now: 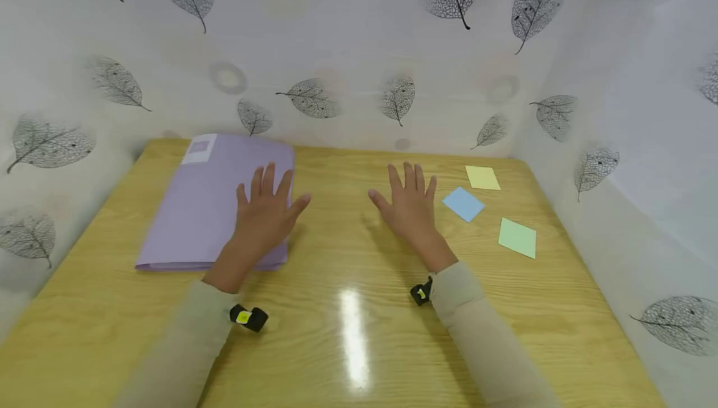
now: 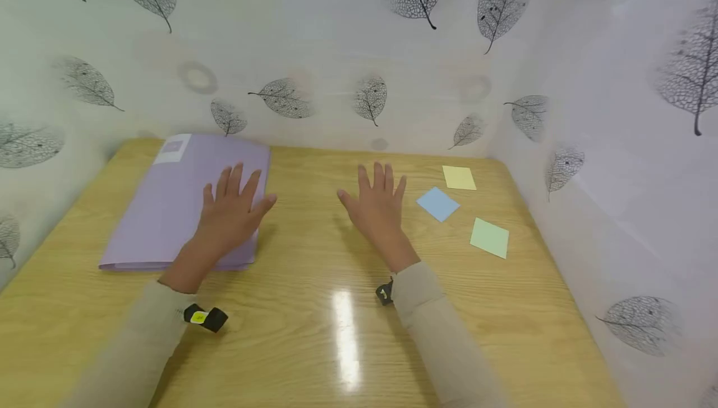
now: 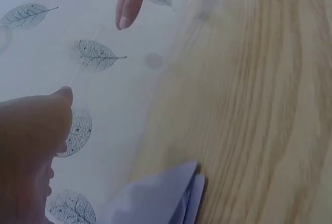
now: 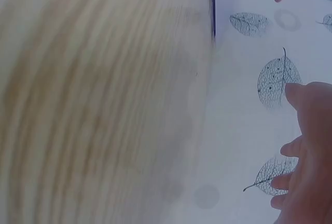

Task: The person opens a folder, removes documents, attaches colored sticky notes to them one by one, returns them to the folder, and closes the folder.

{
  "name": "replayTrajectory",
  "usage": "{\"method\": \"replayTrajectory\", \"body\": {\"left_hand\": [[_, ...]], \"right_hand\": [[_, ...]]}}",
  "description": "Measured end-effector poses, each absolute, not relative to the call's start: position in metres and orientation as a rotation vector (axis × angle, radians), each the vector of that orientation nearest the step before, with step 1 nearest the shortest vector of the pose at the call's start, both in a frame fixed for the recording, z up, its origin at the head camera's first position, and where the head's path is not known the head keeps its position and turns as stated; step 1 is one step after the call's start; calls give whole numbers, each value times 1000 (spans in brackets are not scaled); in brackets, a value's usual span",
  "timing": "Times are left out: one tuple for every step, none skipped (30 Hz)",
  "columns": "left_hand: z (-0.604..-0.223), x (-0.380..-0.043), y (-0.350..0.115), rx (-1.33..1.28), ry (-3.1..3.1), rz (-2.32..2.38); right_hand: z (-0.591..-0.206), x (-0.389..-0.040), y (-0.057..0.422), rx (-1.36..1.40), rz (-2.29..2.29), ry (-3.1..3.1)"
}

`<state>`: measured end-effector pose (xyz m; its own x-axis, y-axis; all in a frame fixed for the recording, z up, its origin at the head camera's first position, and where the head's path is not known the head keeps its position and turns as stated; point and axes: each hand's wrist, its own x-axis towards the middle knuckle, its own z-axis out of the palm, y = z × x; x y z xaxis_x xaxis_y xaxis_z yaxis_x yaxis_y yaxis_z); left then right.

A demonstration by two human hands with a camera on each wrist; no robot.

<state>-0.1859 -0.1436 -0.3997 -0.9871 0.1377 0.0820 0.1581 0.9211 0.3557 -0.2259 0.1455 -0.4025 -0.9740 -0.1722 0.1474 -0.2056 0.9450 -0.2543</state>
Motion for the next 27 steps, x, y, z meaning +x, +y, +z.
{"method": "replayTrajectory", "body": {"left_hand": [[-399,-183,-149,-234,-3011,-585],[-399,-181,-156,-232,-3002,-598],[-398,-178,-163,-225,-2994,-608],[-398,-175,-170,-216,-2988,-607],[-397,-172,-177,-204,-2987,-604],[-397,-169,-185,-191,-2987,-598],[-397,-166,-193,-177,-2988,-590],[-397,-164,-201,-164,-2994,-578],[-397,-162,-209,-153,-2998,-567],[-398,-160,-217,-145,-3001,-555],[-399,-158,-225,-136,-3007,-544],[-400,-157,-233,-130,-3010,-537],[-401,-156,-240,-128,-3011,-527],[-402,-155,-248,-125,-3012,-516],[-404,-154,-255,-128,-3010,-512],[-405,-154,-262,-132,-3007,-509],[-407,-153,-268,-140,-3006,-511],[-409,-153,-274,-150,-3006,-517],[-411,-153,-280,-161,-3008,-521],[-413,-153,-285,-170,-3014,-528],[-415,-152,-290,-183,-3020,-538],[-417,-152,-294,-195,-3027,-548],[-419,-152,-298,-208,-3032,-556],[-421,-152,-301,-221,-3035,-562],[-422,-152,-303,-233,-3040,-568],[-423,-152,-305,-249,-3042,-572],[-425,-151,-307,-267,-3043,-574]], "right_hand": [[-402,-225,145,305,431,-2977],[-401,-225,145,324,452,-2978],[-400,-224,143,350,481,-2975],[-400,-224,140,379,503,-2974],[-400,-224,136,415,515,-2971],[-400,-224,132,457,521,-2969],[-401,-224,126,498,519,-2964],[-402,-224,120,542,504,-2960],[-403,-224,113,585,479,-2958],[-404,-224,105,628,441,-2959],[-405,-224,98,667,416,-2955],[-406,-224,90,702,403,-2959],[-407,-223,82,738,392,-2960],[-408,-223,74,774,398,-2963],[-409,-223,66,804,409,-2970],[-410,-223,58,838,427,-2976],[-412,-224,51,873,444,-2986],[-414,-224,44,910,455,-3002],[-416,-225,38,946,466,-3017],[-417,-225,32,975,486,-3041],[-419,-226,27,1001,498,-3064],[-420,-226,22,1027,514,-3084],[-422,-227,17,1047,528,-3100],[-423,-228,13,1065,547,-3113],[-423,-229,8,1084,568,-3119],[-424,-230,4,1107,589,-3123],[-425,-231,0,1137,595,-3122]]}}
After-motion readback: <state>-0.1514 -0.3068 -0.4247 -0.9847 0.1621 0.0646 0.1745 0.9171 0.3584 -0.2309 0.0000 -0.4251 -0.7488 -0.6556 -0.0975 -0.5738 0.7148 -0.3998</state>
